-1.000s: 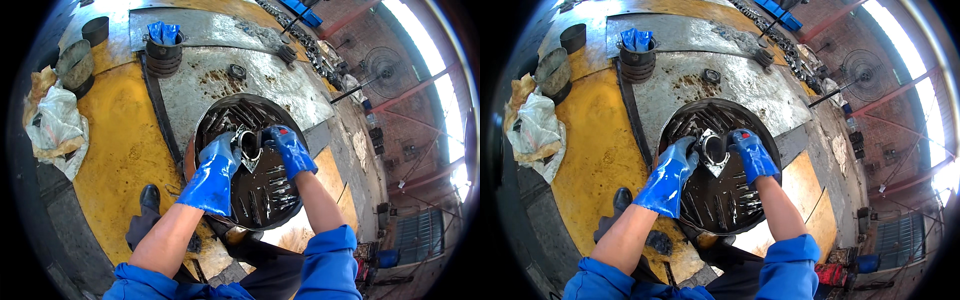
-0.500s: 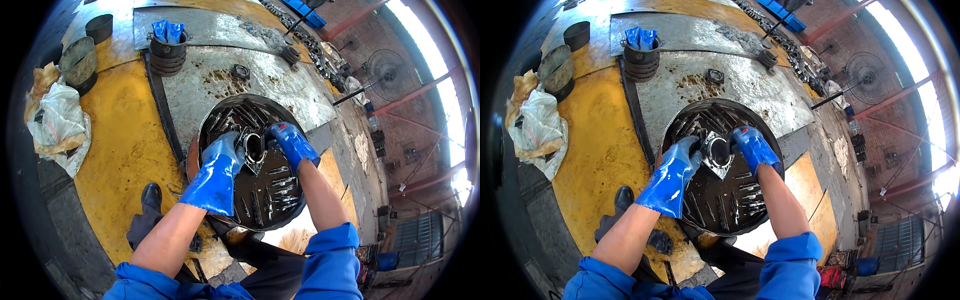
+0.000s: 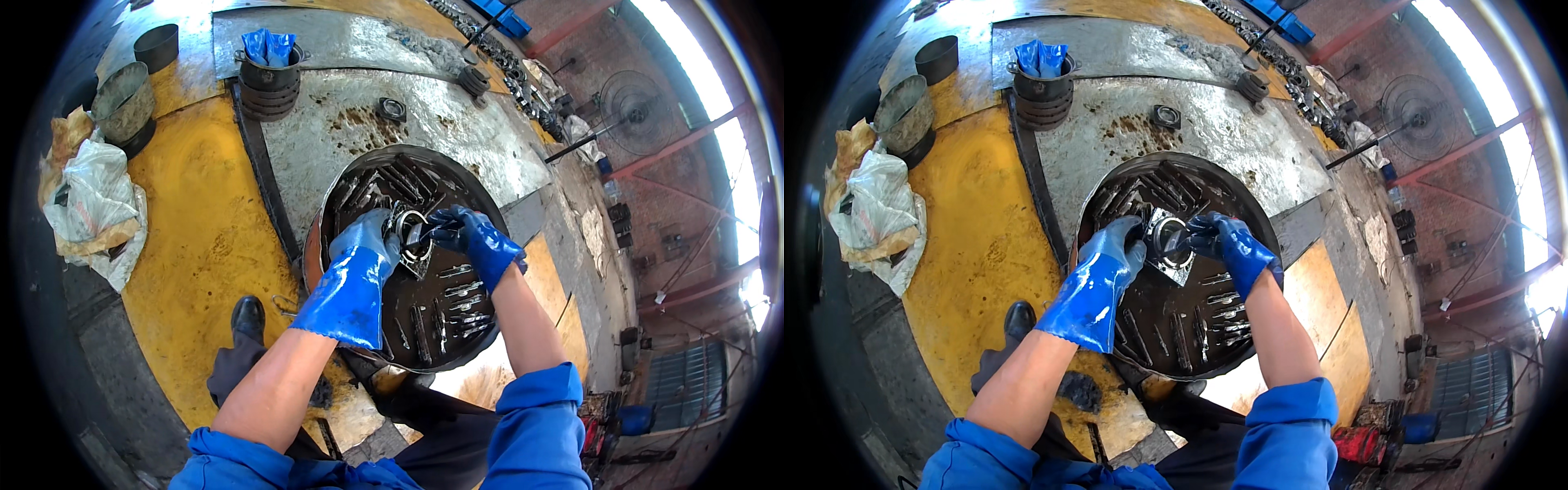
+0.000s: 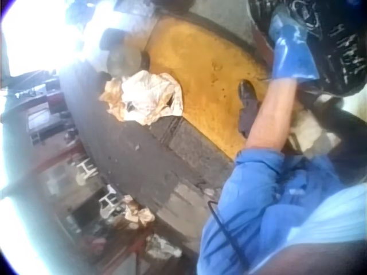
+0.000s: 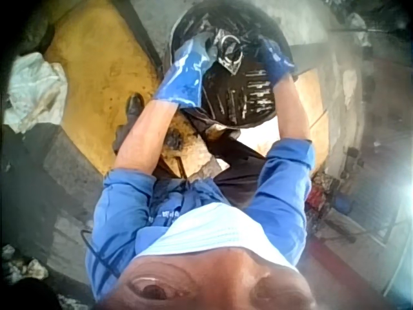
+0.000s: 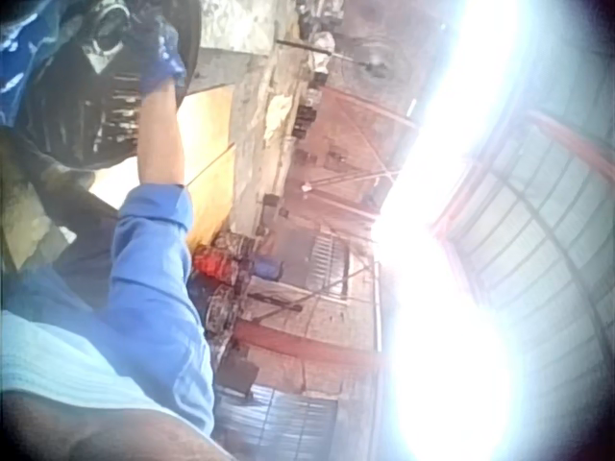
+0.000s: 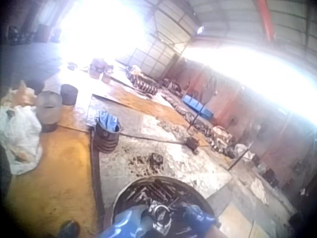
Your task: The person is cleaning metal parts using a brush in a large bin of liquid. They handle several different metal components, scrubbing them with the brush and moving them around in the liquid.
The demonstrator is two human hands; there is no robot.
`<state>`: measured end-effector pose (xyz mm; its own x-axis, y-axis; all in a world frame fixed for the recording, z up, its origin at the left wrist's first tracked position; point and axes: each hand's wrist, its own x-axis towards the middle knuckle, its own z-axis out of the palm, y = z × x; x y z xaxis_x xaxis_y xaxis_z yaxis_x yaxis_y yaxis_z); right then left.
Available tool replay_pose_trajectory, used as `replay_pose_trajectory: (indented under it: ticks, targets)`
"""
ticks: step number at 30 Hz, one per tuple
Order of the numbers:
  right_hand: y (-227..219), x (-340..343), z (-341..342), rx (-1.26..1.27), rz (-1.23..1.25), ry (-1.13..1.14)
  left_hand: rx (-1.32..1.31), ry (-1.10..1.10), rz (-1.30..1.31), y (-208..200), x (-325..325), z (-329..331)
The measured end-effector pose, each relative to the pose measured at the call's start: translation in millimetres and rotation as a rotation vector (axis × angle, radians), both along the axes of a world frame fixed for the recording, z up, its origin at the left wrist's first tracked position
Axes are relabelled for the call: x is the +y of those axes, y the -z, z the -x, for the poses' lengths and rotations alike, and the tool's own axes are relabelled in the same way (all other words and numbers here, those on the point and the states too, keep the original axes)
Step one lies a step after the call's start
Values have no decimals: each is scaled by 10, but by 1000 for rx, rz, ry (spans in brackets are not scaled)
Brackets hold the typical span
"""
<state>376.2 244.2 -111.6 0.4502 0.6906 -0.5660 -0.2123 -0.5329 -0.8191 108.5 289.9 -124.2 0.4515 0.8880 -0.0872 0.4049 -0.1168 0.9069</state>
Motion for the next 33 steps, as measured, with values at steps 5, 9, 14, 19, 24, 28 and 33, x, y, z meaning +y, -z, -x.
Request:
replay_pose_trajectory:
  ticks: [5, 9, 14, 19, 24, 28, 33]
  targets:
    - [-48, -92, -150, -161, 150, -85, 42, 9, 22, -17, 6, -34]
    - [53, 20, -97, 48, -29, 90, 56, 0, 18, 7, 12, -39]
    - [97, -95, -263, 0, 59, -14, 88, 38, 24, 37, -10, -109]
    - [30, -112, -523, -214, 87, -271, 63, 31, 26, -89, -9, -65]
    - [-161, 42, -66, -553, -110, -451, 49, 11, 44, -35, 44, -9]
    - [-48, -54, -149, -761, -2, -475, 60, 9, 19, -65, 30, 13]
    - [-95, -142, -16, -678, 165, -593, 86, 20, 40, -29, 65, 31]
